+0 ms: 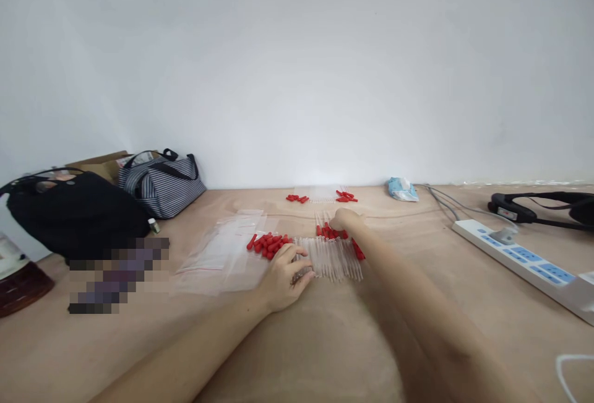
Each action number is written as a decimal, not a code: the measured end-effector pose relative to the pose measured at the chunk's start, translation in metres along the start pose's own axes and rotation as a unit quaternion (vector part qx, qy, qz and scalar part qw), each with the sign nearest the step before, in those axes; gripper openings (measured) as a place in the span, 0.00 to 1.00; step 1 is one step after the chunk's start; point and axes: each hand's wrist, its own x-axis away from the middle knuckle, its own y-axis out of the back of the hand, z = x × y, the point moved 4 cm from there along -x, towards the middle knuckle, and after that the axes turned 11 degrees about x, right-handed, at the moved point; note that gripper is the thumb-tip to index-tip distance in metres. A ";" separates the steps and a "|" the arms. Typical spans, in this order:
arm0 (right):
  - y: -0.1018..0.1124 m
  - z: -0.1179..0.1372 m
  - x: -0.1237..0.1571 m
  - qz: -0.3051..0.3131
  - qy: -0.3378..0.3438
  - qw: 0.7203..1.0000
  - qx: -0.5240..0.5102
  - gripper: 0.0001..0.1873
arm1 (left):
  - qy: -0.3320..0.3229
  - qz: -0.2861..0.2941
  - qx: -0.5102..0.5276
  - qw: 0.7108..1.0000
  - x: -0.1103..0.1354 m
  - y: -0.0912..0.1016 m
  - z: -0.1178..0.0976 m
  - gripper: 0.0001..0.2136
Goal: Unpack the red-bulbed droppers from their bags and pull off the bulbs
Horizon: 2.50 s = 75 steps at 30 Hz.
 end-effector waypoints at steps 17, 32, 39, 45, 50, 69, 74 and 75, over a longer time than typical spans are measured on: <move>-0.039 -0.053 0.126 -0.478 0.334 0.810 -0.061 0.08 | 0.033 -0.075 -0.051 0.995 0.001 0.007 0.001 0.24; -0.052 -0.034 0.144 -0.519 0.381 0.762 -0.069 0.07 | -0.085 -0.021 -0.130 0.988 -0.001 0.001 -0.017 0.11; -0.052 -0.034 0.145 -0.513 0.374 0.771 -0.060 0.09 | -0.072 -0.007 -0.114 0.991 0.000 0.001 -0.018 0.11; -0.052 -0.044 0.141 -0.496 0.354 0.790 -0.073 0.11 | -0.055 -0.023 -0.105 0.993 0.003 0.006 -0.010 0.11; -0.047 -0.061 0.128 -0.472 0.333 0.787 -0.216 0.10 | 0.014 -0.073 -0.079 0.994 0.005 0.009 0.007 0.11; -0.040 -0.116 0.088 -0.444 0.081 0.845 -0.286 0.18 | 0.043 -0.093 -0.039 0.994 0.001 0.003 0.019 0.06; -0.041 -0.114 0.084 -0.438 0.095 0.862 -0.236 0.18 | 0.038 -0.048 -0.015 0.998 0.000 0.002 0.013 0.13; -0.042 -0.114 0.083 -0.442 0.091 0.863 -0.228 0.18 | 0.037 -0.048 -0.020 0.998 0.000 0.003 0.013 0.13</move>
